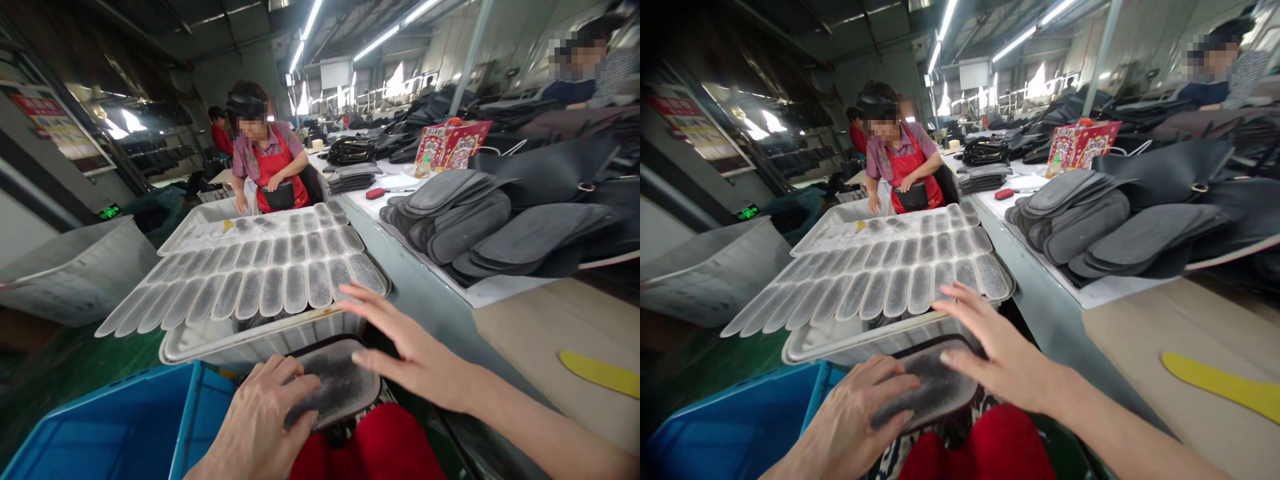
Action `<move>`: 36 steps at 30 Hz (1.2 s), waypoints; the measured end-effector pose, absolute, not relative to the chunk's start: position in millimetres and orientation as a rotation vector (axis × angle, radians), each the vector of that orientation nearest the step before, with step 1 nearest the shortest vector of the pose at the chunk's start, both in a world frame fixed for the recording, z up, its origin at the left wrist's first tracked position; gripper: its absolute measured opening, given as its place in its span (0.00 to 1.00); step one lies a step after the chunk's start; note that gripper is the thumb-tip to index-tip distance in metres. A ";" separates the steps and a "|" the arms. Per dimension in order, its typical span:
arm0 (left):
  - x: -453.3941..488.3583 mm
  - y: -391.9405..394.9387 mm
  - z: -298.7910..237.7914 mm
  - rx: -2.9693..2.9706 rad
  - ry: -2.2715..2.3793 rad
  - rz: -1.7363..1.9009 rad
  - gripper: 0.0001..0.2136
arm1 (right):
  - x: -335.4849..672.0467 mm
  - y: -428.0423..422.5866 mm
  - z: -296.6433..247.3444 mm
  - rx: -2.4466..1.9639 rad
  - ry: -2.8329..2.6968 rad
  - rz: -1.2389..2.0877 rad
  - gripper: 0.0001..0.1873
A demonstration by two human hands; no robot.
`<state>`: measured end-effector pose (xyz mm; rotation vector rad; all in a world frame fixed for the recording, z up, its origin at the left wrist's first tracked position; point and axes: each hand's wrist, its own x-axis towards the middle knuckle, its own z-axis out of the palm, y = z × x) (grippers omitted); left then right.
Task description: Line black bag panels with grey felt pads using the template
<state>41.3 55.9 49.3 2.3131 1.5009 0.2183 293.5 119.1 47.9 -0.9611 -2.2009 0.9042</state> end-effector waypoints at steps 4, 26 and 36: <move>46.3 57.5 51.5 2.282 1.549 0.234 0.17 | 314.2 120.1 42.6 -1.242 -1.942 1.083 0.19; 105.3 72.1 60.9 2.364 1.268 0.211 0.19 | 309.2 110.2 21.0 -1.301 -2.033 1.187 0.19; 107.9 74.0 65.5 2.431 1.262 0.076 0.16 | 305.0 113.4 23.2 -1.369 -2.059 1.165 0.20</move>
